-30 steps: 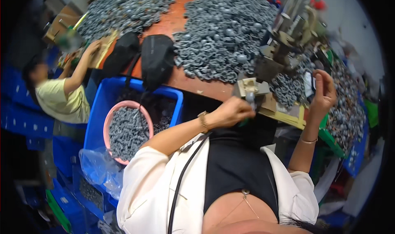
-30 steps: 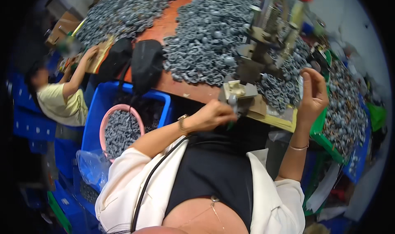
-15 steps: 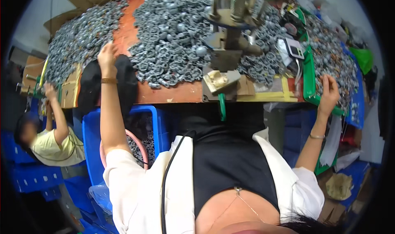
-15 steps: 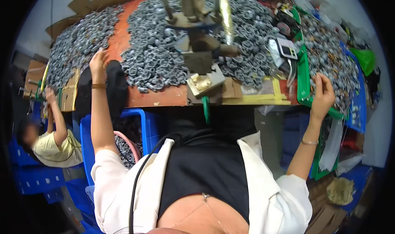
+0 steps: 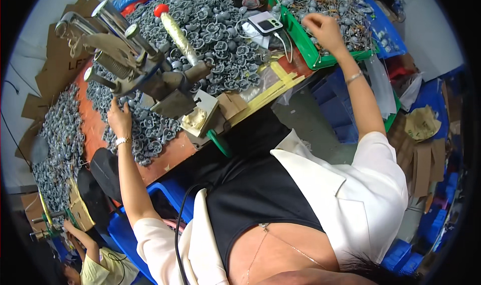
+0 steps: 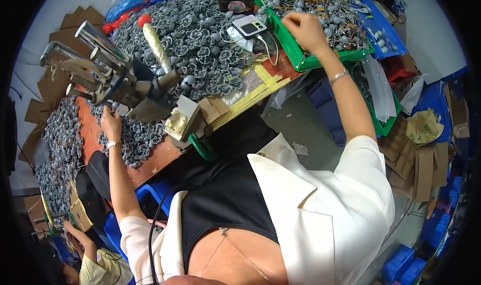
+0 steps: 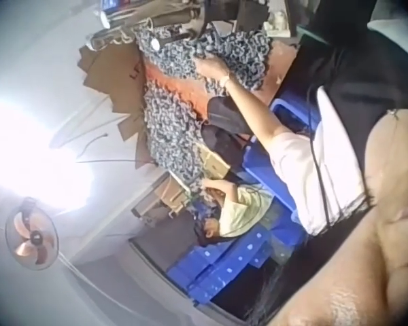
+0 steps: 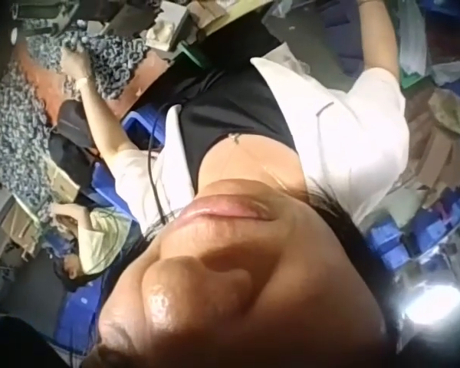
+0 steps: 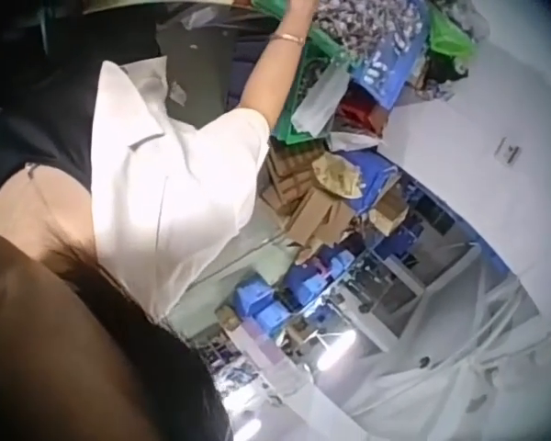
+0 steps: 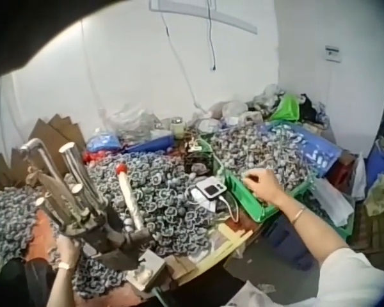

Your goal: Assemble small components using a manual press machine in a factory setting.

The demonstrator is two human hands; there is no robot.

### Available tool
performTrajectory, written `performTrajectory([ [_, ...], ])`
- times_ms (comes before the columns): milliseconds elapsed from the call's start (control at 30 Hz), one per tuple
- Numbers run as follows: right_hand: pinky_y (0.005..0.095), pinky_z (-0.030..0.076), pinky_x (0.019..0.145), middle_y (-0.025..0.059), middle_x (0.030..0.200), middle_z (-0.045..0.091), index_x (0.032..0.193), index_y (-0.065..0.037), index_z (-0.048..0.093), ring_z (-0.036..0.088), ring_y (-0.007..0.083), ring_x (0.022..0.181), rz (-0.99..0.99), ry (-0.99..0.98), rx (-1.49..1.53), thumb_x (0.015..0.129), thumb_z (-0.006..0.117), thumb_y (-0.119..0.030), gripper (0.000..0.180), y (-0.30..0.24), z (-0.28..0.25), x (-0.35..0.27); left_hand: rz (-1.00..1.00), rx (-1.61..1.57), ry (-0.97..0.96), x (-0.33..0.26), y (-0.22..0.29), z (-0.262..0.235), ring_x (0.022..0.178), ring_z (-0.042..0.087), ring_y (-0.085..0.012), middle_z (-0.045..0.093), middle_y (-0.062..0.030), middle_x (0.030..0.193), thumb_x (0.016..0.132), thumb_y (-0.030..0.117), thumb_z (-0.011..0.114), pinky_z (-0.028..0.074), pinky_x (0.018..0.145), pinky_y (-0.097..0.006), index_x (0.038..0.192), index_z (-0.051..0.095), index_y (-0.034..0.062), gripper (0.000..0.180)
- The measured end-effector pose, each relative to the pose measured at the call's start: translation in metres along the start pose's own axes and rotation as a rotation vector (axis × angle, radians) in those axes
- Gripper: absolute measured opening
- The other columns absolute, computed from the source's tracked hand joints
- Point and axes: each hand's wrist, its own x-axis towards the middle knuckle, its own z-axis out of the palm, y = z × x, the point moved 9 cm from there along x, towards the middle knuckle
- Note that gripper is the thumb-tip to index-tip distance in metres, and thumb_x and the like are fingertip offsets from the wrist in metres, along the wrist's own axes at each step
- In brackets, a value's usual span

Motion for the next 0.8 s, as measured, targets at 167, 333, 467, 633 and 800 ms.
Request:
performTrajectory([
  [167, 0.0387, 0.053, 0.064, 0.0075, 0.082, 0.069, 0.096, -0.012, 0.07, 0.066, 0.0263, 0.074, 0.076, 0.296, -0.427, 0.086, 0.059, -0.022, 0.018, 0.104, -0.03, 0.061, -0.003, -0.108, 0.015, 0.0, 0.01, -0.006, 0.073, 0.064, -0.0331, 0.067, -0.0159, 0.08, 0.084, 0.028, 0.064, 0.048, 0.064, -0.041, 0.098, 0.064, 0.0031, 0.029],
  [333, 0.046, 0.05, 0.077, 0.014, 0.093, 0.062, 0.097, -0.01, 0.068, 0.057, 0.0329, 0.098, 0.008, 0.201, -0.799, 0.084, 0.063, -0.027, 0.021, 0.129, -0.004, 0.094, -0.036, -0.039, 0.024, 0.004, 0.007, -0.001, 0.077, 0.063, -0.0373, 0.065, -0.0194, 0.082, 0.082, 0.029, 0.064, 0.048, 0.067, -0.045, 0.092, 0.064, 0.0001, 0.031],
  [467, 0.0524, 0.044, 0.081, 0.0127, 0.086, 0.062, 0.082, -0.007, 0.066, 0.055, 0.0319, 0.098, -0.005, 0.134, -0.855, 0.083, 0.064, -0.029, 0.022, 0.134, -0.001, 0.105, 0.149, -0.102, 0.216, -0.003, 0.037, -0.024, 0.079, 0.058, -0.0372, 0.063, -0.0188, 0.081, 0.079, 0.018, 0.063, 0.045, 0.076, -0.044, 0.091, 0.062, -0.0013, 0.023],
  [633, 0.0515, 0.043, 0.076, 0.009, 0.062, 0.056, 0.063, -0.007, 0.057, 0.058, 0.0287, 0.075, 0.051, 0.009, -0.668, 0.079, 0.062, -0.027, 0.026, 0.126, -0.011, 0.093, -0.108, -0.88, 0.1, -0.012, 0.018, -0.02, 0.067, 0.053, -0.0088, 0.064, -0.0027, 0.08, 0.089, 0.013, 0.062, 0.042, 0.061, -0.025, 0.095, 0.063, 0.0012, 0.014],
  [800, 0.0521, 0.042, 0.081, 0.0088, 0.058, 0.056, 0.055, -0.006, 0.049, 0.057, 0.0276, 0.063, 0.112, -0.294, -0.494, 0.076, 0.06, -0.021, 0.028, 0.091, -0.009, 0.041, -0.533, -1.714, 0.017, -0.041, 0.006, 0.003, 0.075, 0.059, -0.0111, 0.063, -0.0052, 0.092, 0.09, 0.007, 0.058, 0.048, 0.065, -0.022, 0.111, 0.055, 0.0019, 0.022],
])
